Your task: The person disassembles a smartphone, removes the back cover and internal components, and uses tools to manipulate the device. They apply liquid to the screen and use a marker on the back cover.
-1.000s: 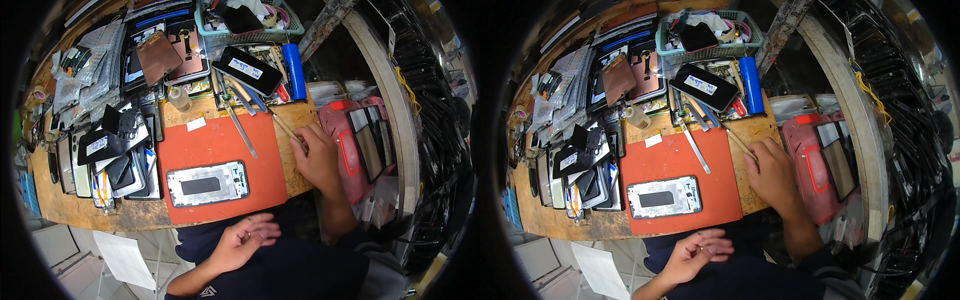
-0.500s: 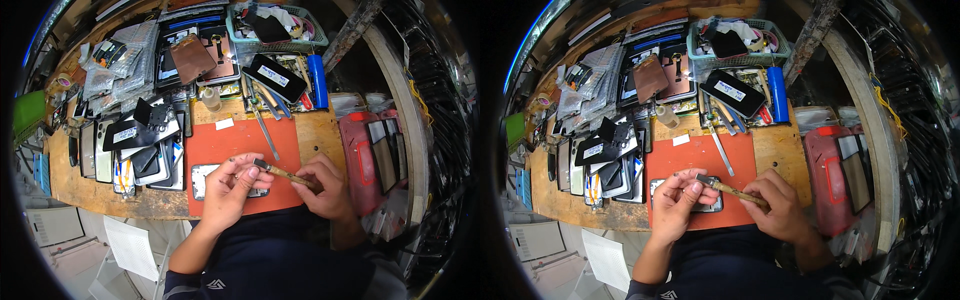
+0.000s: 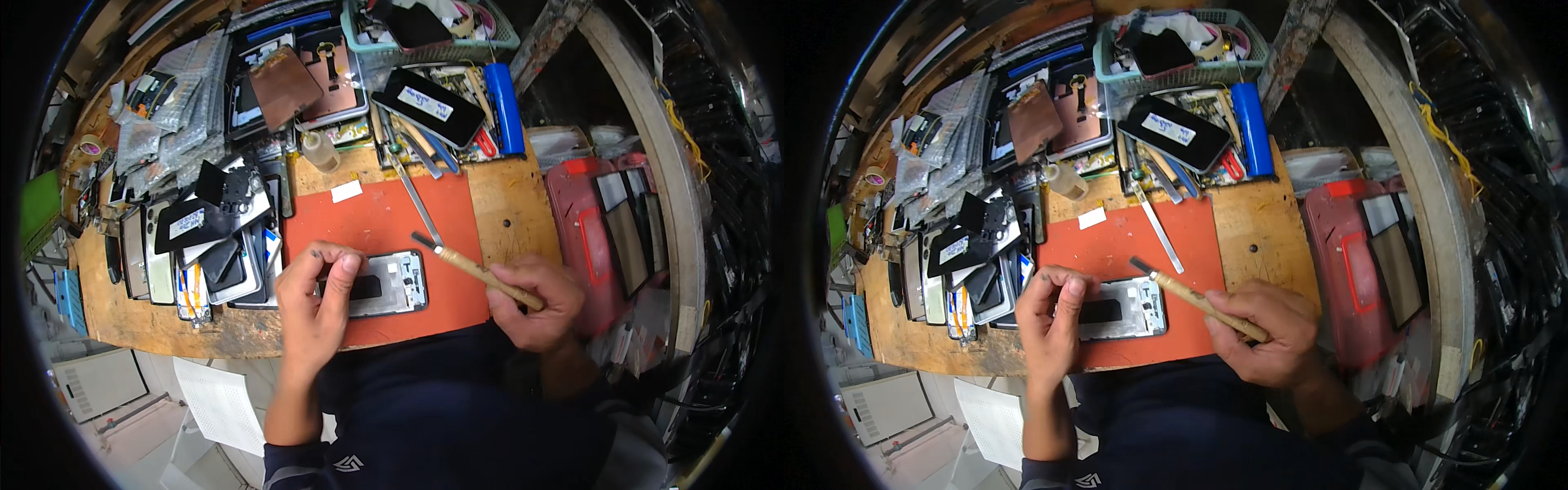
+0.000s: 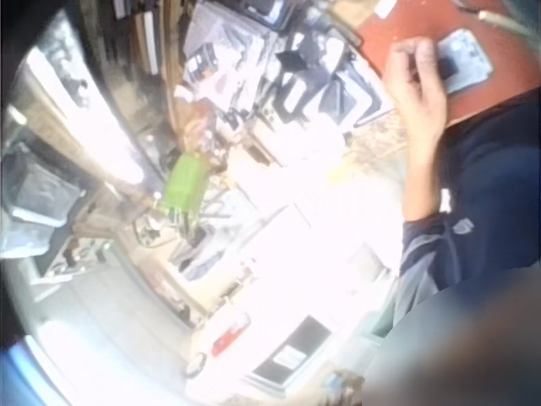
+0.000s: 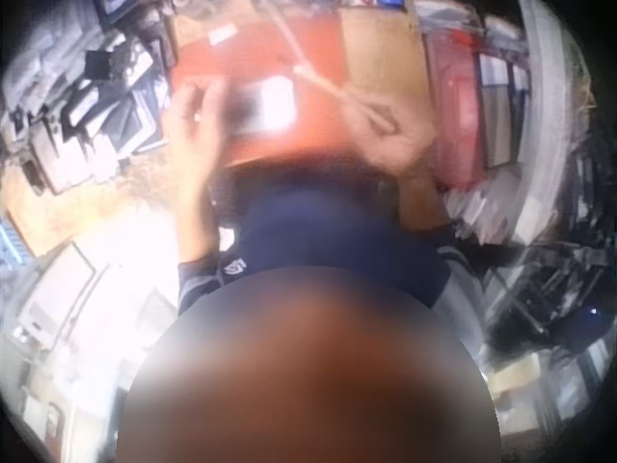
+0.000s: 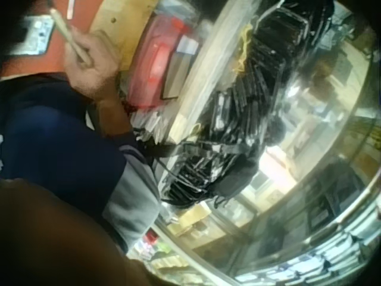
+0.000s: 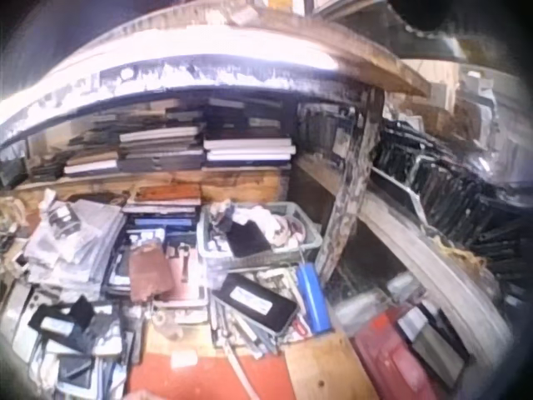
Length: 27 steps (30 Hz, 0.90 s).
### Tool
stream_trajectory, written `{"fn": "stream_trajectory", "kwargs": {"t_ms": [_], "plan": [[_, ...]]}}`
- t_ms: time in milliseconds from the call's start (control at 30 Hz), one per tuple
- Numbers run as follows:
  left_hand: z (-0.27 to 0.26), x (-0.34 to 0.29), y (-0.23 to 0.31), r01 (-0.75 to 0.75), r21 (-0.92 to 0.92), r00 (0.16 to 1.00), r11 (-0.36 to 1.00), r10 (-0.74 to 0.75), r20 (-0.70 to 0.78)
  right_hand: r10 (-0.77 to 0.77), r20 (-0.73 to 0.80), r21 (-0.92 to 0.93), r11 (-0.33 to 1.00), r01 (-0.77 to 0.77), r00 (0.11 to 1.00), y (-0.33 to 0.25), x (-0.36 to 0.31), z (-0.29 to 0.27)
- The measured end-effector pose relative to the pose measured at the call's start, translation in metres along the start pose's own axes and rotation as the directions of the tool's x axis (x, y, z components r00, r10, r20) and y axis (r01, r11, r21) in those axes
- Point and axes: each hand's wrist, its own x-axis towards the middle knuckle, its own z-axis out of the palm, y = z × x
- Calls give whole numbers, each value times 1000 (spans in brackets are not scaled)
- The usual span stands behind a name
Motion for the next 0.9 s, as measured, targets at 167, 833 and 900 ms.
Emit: {"fn": "stream_trajectory", "kwargs": {"t_ms": [167,833,900], "plan": [[-17,-2,13,-471,642,856,605,137,498,-58,119,-252,964,86,991,4,-7,10],[7,-44,11,-116,793,986,598,-25,163,-204,202,-216,945,247,958,18,-22,56],[7,-43,12,-112,790,986,602,-29,162,-221,194,-238,935,265,956,20,-25,59]]}}
